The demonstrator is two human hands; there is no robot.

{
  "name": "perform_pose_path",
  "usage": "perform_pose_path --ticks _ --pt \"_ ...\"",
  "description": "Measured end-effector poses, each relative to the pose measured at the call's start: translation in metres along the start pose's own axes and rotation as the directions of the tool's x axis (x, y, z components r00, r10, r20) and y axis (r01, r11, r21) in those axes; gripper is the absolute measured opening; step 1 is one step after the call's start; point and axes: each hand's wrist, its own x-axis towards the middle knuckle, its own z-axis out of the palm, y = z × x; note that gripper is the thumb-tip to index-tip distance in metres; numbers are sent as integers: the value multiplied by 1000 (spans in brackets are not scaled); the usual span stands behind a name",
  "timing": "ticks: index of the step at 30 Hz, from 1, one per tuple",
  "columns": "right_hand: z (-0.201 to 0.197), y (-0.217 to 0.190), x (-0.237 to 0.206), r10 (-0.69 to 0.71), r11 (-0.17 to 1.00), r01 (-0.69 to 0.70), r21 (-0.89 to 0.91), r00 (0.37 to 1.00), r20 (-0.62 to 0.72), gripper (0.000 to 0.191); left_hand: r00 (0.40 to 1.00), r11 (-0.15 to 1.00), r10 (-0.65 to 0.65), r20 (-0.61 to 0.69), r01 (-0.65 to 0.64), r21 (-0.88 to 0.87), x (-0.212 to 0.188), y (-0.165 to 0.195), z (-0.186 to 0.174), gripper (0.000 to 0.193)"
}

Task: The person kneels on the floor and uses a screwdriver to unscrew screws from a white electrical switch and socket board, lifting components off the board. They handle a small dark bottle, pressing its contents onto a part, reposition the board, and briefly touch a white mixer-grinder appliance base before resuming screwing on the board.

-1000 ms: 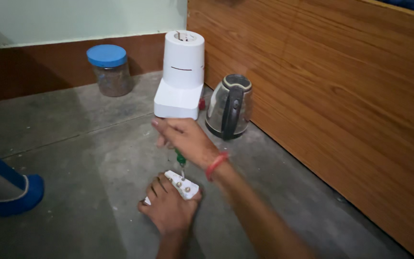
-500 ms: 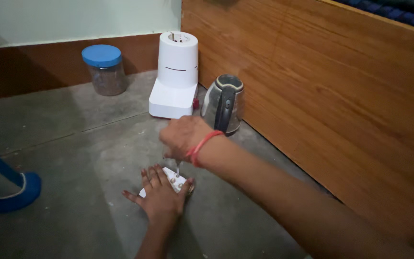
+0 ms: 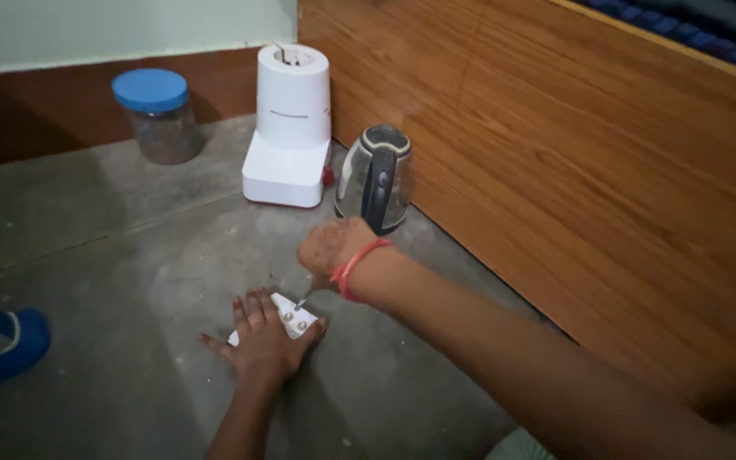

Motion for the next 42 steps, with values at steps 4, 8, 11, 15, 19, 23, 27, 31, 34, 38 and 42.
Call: perform_pose_path --ticks 4,8,11,15,19,23,27,31,34,38,42 --pt "9 13 -7 -48 998 42 -44 987 -156 18 999 998 20 -32 -22 -54 -5 -2 0 126" --pt "19 9 -8 -212 976 208 -63 845 -492 21 1000 999 17 -18 -18 -27 -8 -1 -2 124" --pt "17 7 -4 -280 958 277 -70 856 -434 24 1000 1000 11 -17 -12 -25 -8 0 -2 125" --pt "8 -4 8 -105 991 114 -75 989 105 25 999 999 20 -26 -22 -47 -8 0 -2 125" --pt "4 -8 6 -139 990 141 16 986 -86 29 999 1000 21 -37 -22 -20 -10 -1 1 124" --pt "-8 -15 16 -129 991 127 -41 991 -32 17 999 1000 18 -38 -19 -24 -9 0 1 125" --pt "-14 -15 17 -245 963 232 -138 965 -89 16 1000 1000 17 -15 -17 -18 -8 0 -1 125" --pt "-10 -7 16 -253 965 249 -75 966 -49 20 1000 1000 8 -15 -8 -12 -9 1 0 124" --pt "-3 0 14 -144 990 144 -6 990 -3 36 1000 1000 9 -12 -9 -1 -9 1 1 125" --pt "3 6 5 -27 998 28 57 1000 -12 39 1000 1000 16 -24 -16 -6 -6 0 1 125" --pt "3 2 1 -48 999 48 3 998 -39 39 1000 1000 22 -20 -22 -10 -8 0 0 124"
